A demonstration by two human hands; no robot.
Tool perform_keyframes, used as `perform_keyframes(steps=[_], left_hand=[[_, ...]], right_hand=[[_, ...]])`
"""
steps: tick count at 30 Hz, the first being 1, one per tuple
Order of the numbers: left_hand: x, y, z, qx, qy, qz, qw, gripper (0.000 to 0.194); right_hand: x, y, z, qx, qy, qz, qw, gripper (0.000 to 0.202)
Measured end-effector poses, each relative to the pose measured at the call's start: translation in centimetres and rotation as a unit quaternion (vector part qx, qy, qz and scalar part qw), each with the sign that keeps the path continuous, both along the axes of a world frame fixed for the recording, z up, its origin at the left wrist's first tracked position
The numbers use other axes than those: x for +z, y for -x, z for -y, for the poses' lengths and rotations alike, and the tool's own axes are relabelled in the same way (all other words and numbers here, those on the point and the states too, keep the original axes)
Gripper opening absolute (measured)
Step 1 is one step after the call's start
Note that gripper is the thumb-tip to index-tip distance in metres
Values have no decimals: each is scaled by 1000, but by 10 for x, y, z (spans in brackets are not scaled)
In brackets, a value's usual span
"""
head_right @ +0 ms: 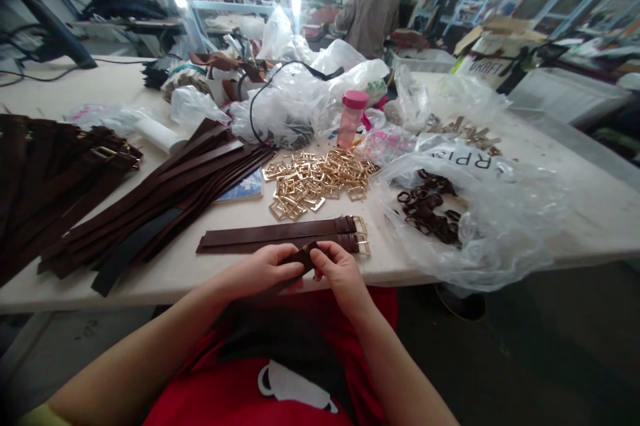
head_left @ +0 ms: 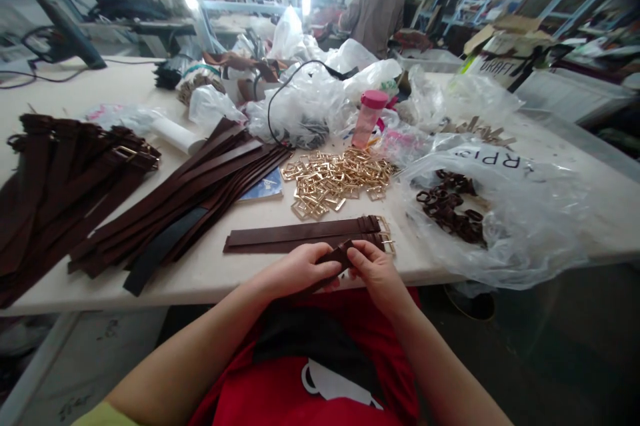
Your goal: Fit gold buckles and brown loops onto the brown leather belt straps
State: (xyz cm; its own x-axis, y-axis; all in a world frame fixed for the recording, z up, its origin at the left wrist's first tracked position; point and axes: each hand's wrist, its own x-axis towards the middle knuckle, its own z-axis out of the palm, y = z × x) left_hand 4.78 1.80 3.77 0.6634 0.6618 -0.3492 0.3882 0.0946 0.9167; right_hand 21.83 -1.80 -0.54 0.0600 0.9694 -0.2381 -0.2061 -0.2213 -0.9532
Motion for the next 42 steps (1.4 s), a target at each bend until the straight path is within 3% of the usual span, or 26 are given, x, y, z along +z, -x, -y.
perform_keyframes(steps=[2,5,10,13,15,19,22,25,28,35,42], left_hand=[[3,9,0,-19,56,6,998,18],[6,17,3,-10,139,38,989,30],[5,19,9,19,205,113,972,59],[3,21,12,10,267,123,956,70],[1,20,14,17,273,115,955,65],[-1,10,10,33,189,36,981,35],[-3,4,2,42,153,-22,987,31],[-11,1,-9,58,168,-12,984,32],[-23,-2,-19,74,181,25,980,36],[-32,-1,-32,84,232,50,968,40],[-38,-4,-36,104,239,51,964,37]], right_hand=[[-2,-1,-1,-25,11,-16,999,28],[-2,3,1,-44,17,-46,998,26],[3,26,15,65,35,-83,994,27],[6,33,22,37,25,-53,998,29],[7,35,24,28,16,-18,999,31],[1,25,16,73,-23,58,995,34],[-4,-8,-5,29,-62,194,979,36],[-7,-53,-39,-45,-81,368,925,38],[-11,-84,-81,-63,-78,456,884,32],[-35,-94,-159,-69,-9,567,821,39],[-39,-99,-170,-11,27,580,814,41]])
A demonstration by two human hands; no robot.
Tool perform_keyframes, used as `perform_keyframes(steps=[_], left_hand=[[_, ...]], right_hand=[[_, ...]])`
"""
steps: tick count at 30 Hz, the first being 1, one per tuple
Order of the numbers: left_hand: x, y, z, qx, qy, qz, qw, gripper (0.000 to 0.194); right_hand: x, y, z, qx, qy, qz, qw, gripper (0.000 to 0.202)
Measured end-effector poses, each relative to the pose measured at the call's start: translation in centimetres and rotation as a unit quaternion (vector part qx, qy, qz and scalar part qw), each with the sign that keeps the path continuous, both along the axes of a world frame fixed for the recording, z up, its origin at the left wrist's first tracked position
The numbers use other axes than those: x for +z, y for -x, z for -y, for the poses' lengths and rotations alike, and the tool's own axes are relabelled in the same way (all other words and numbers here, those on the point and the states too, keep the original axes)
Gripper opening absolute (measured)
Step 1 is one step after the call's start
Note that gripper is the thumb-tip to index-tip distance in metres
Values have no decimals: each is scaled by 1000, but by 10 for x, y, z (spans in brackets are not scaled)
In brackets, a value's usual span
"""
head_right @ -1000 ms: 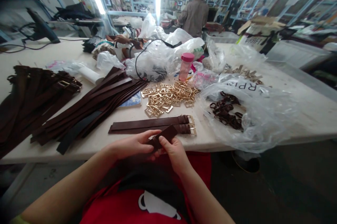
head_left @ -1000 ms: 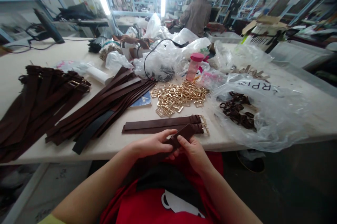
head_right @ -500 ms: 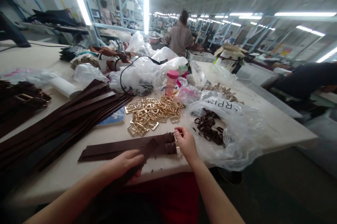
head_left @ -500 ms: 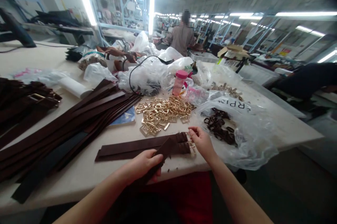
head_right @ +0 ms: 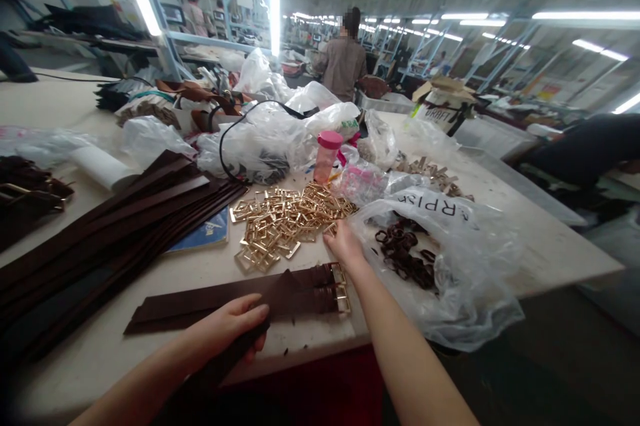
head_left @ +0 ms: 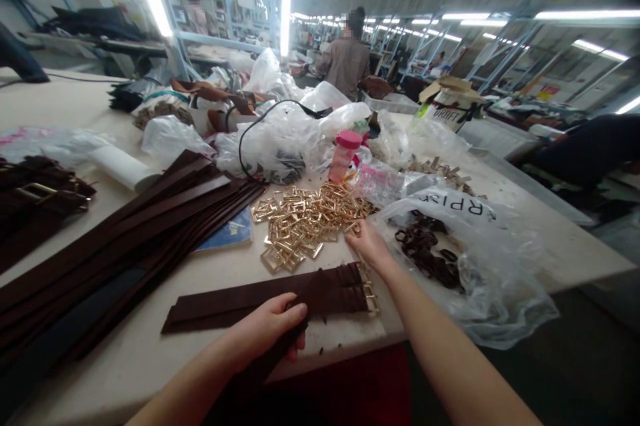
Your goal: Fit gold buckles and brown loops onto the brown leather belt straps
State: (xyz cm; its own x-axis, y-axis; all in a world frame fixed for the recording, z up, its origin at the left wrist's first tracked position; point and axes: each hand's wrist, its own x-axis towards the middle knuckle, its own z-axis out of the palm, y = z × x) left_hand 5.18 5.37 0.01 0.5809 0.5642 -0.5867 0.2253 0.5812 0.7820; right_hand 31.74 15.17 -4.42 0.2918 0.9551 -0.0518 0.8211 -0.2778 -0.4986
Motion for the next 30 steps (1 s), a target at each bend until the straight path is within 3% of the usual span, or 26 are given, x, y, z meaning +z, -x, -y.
perform_keyframes(steps=[4,8,10,13,16,18,20,22,27,30], left_hand=[[4,-3,4,-10,-22,0,1000,35],[20,-3,12,-18,-64,-18,998,31],[27,-1,14,-3,-88,-27,996,29],[32,1,16,41,-132,-22,990,27],[29,1,16,73,-172,-18,982,27],[28,0,17,75,-179,-11,981,27],[27,-1,20,63,-179,-4,982,26],[30,-1,24,49,-181,-8,982,25],[39,1,31,45,-170,-17,984,26],[39,1,31,36,-159,-3,987,26]], right_hand=[[8,9,5,17,-29,-19,999,27],[21,19,8,14,-79,-92,993,12],[30,26,16,10,-102,-149,984,12],[44,42,43,6,-116,-243,963,28],[54,66,84,16,-98,-403,910,39],[58,83,108,-7,-64,-580,812,42],[59,96,125,-50,-48,-682,728,44],[56,104,134,-75,-64,-691,716,43],[47,107,137,-48,-117,-648,751,33],[48,108,139,-58,-107,-691,712,31]])
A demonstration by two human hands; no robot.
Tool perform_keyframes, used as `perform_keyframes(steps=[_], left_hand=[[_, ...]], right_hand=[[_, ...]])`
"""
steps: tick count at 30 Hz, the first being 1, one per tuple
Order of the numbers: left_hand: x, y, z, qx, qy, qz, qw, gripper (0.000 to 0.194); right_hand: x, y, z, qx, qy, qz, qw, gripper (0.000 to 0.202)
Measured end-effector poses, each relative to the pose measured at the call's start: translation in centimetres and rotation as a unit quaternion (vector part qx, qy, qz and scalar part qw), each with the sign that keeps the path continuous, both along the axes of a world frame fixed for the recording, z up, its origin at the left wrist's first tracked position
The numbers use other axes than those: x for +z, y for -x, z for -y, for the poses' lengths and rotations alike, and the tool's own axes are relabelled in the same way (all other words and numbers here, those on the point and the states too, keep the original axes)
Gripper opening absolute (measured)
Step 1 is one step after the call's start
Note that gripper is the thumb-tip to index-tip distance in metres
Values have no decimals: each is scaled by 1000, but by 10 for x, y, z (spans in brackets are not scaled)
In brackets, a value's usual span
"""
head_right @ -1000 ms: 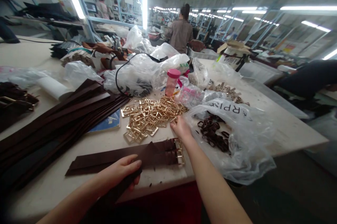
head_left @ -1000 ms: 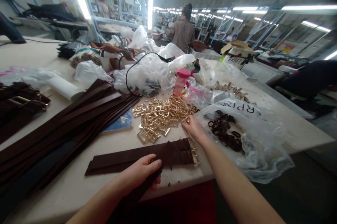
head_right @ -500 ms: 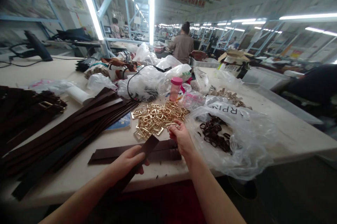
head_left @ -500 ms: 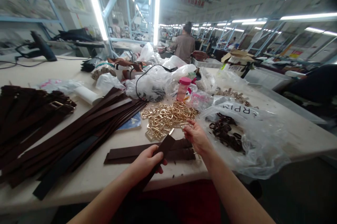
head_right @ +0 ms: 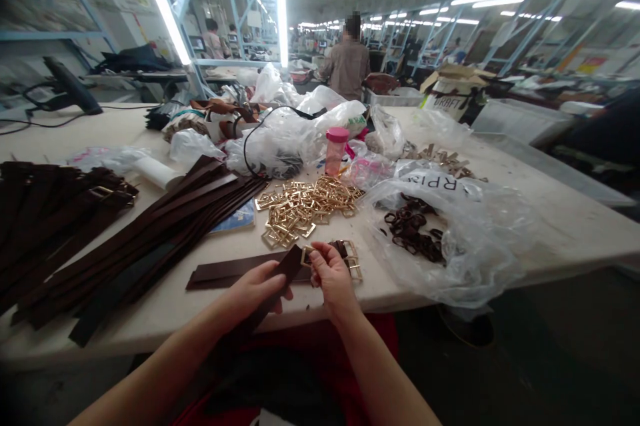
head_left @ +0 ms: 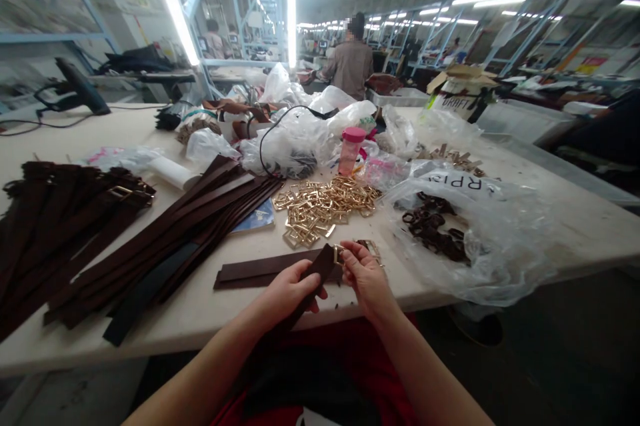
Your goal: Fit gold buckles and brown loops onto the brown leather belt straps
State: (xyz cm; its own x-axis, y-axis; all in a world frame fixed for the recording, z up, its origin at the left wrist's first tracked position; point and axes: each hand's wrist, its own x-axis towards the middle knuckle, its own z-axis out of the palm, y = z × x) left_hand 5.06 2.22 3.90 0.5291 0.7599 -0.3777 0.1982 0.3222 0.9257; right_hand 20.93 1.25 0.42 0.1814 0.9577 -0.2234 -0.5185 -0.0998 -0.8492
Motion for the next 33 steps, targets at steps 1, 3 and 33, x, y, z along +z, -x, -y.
perform_keyframes(steps=[1,3,33], left_hand=[[-1,0,0,-8,2,2,1000,25],[-4,-1,0,-20,-7,-7,1000,25],[-16,9,13,-96,62,-10,993,32]], right_hand=[[2,1,1,6,12,-34,999,31],[7,3,5,21,42,-97,994,30],[-14,25,49,-29,61,79,995,28]])
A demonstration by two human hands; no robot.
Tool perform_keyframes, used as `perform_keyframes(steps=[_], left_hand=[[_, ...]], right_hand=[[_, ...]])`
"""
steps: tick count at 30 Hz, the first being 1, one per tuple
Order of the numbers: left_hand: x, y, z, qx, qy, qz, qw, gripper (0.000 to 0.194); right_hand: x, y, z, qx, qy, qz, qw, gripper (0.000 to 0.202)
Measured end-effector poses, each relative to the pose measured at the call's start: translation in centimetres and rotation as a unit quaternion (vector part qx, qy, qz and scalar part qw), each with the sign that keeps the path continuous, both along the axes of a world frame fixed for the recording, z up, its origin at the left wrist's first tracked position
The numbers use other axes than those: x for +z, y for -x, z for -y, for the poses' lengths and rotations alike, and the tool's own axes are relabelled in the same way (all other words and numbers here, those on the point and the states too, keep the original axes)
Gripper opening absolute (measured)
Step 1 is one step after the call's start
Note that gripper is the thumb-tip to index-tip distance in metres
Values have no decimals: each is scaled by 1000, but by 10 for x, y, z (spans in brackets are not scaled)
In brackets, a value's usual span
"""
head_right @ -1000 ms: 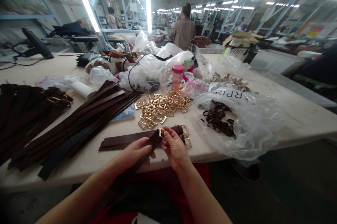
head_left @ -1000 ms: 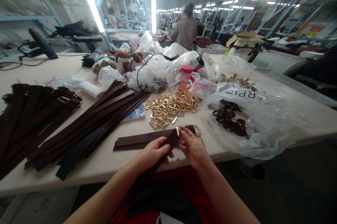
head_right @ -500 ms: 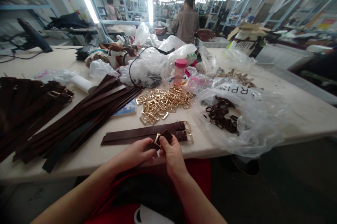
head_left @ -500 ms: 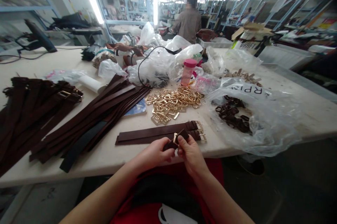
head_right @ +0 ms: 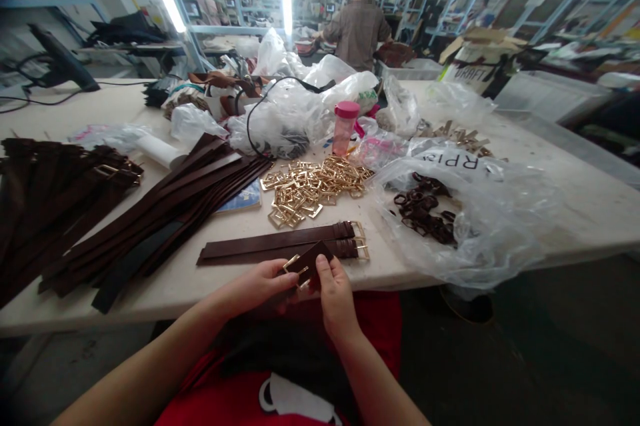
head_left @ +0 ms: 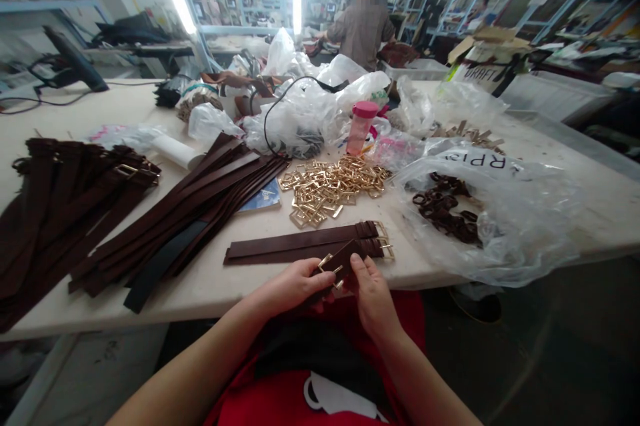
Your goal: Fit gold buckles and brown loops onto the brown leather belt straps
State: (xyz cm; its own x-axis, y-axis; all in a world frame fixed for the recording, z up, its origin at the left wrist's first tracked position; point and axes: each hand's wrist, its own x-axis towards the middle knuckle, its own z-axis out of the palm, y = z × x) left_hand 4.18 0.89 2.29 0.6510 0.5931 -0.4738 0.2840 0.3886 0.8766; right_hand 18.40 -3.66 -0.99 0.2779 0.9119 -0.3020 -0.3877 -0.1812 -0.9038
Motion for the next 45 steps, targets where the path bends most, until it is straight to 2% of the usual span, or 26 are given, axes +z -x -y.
perform_keyframes(steps=[7,14,16,18,20,22,24,27,29,31,35,37,42,45], left_hand=[[-3,0,2,4,8,22,1000,35],[0,-7,7,11,-11,23,1000,34],[-1,-8,8,18,-13,25,999,32],[-1,-8,9,20,-16,28,999,30],[-2,-8,11,16,-17,31,999,29],[-2,-8,14,10,-23,22,999,28],[-1,-8,18,13,-39,-2,999,28],[4,-8,23,10,-49,-15,999,28],[8,-7,23,-1,-42,-1,999,27],[9,-6,20,-4,-37,3,999,27],[4,-7,13,7,-46,3,999,30],[0,-8,10,2,-48,13,999,31],[2,-9,8,15,-57,-10,998,32],[10,-7,7,14,-85,-25,996,29]], right_hand=[[11,1,11,71,-24,-33,997,25],[4,3,14,49,-34,36,998,27],[1,2,15,40,-46,88,994,25],[1,0,17,29,-76,190,978,19],[2,-4,20,22,-119,311,943,13],[3,-8,22,28,-151,382,911,8],[3,-11,22,40,-144,368,918,6],[1,-11,21,56,-100,276,954,10],[1,-10,20,66,-86,240,965,11],[2,-9,20,64,-97,257,960,10],[5,-7,24,30,-171,376,910,7],[6,-7,25,38,-190,387,902,9],[11,-4,16,45,-129,241,961,12],[13,-2,9,39,-108,170,979,16]])
